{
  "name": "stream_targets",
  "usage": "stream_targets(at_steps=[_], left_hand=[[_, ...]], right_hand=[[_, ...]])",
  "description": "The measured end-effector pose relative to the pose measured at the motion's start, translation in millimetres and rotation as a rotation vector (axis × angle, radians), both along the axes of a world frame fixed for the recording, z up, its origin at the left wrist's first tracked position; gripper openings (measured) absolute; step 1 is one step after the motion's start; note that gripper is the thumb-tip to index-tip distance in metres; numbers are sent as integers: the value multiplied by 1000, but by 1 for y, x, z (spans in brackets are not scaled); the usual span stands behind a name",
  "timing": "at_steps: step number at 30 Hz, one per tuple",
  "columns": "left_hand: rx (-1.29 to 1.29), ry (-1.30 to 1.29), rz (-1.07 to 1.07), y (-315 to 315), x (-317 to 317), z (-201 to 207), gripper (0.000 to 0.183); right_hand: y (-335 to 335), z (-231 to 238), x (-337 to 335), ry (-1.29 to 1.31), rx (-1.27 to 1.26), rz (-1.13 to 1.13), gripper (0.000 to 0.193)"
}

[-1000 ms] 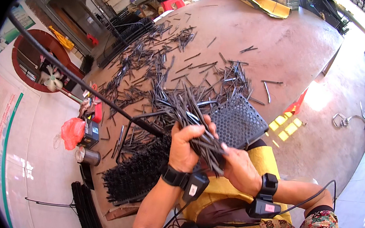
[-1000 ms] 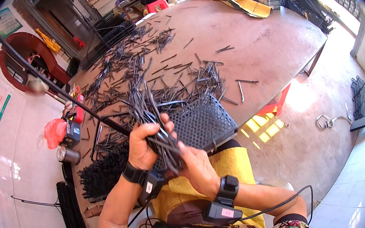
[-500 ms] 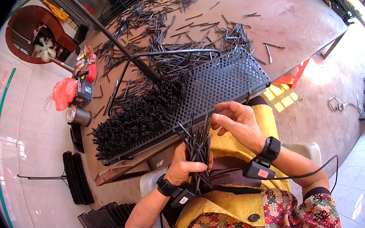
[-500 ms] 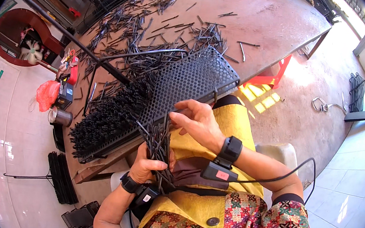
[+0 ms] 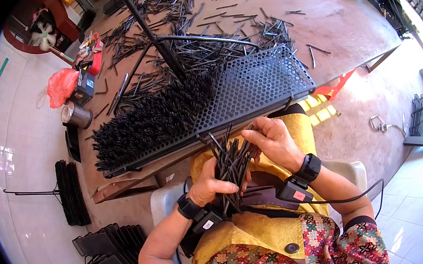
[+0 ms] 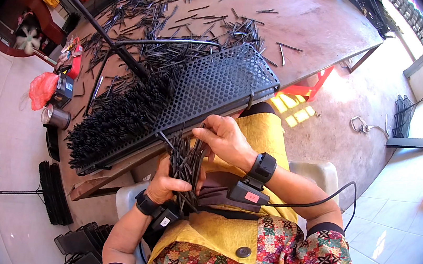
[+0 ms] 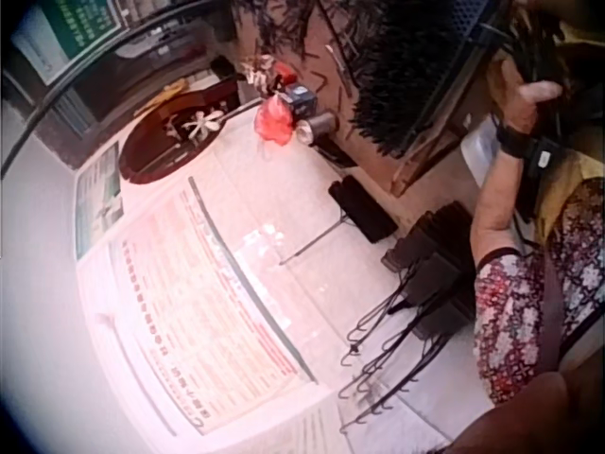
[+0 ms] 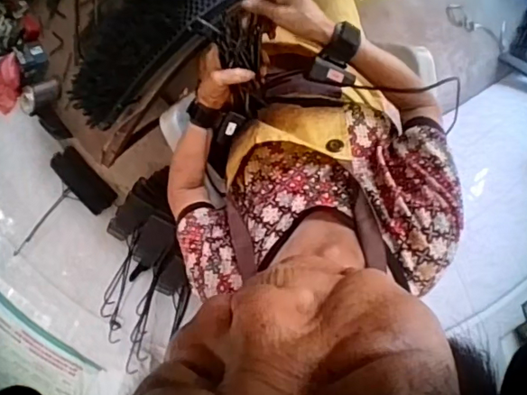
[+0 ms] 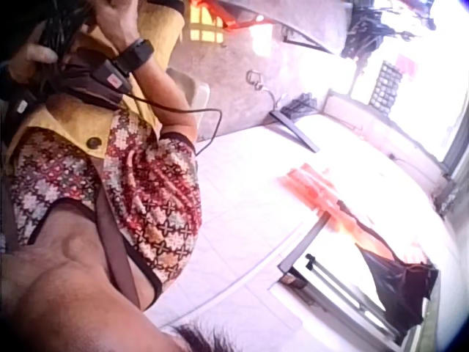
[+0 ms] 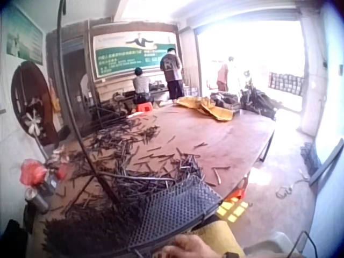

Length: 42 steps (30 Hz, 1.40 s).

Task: The person picks up thin metal strips from a pile on a table and inserts them one by one into the holes of a perforated metal grate.

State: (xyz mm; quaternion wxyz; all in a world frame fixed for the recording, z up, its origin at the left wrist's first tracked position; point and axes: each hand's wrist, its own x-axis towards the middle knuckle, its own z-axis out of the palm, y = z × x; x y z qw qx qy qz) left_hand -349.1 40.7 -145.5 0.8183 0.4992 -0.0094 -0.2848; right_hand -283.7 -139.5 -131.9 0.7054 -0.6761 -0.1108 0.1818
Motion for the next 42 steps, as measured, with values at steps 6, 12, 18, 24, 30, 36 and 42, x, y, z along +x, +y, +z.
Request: stream_targets(at_steps=[6,12,18,24,30,36,42], left_hand=[[-89,90,9,6,6,2,68],[-26,51,80,6,12,4,63],[21,64,13,7,9,-6,51],[33,73,76,7,8,-11,54],[-14,83,64,5,8,-11,55],[-17,128,55,7,6,-16,64],[-19,176,21,2,6,-15,68]], right_hand=[[-3,3,17,33,31,-59,21],[3,6,22,-6,12,-96,22],[8,10,1,-413,-195,-125,20],[-27,20,67,2,24,-352,21],[-28,2,116,-179,-282,-300,29],[-48,-8,99,-989,-833,-334,42],[-54,-19,54,-1321,-942,52,52]])
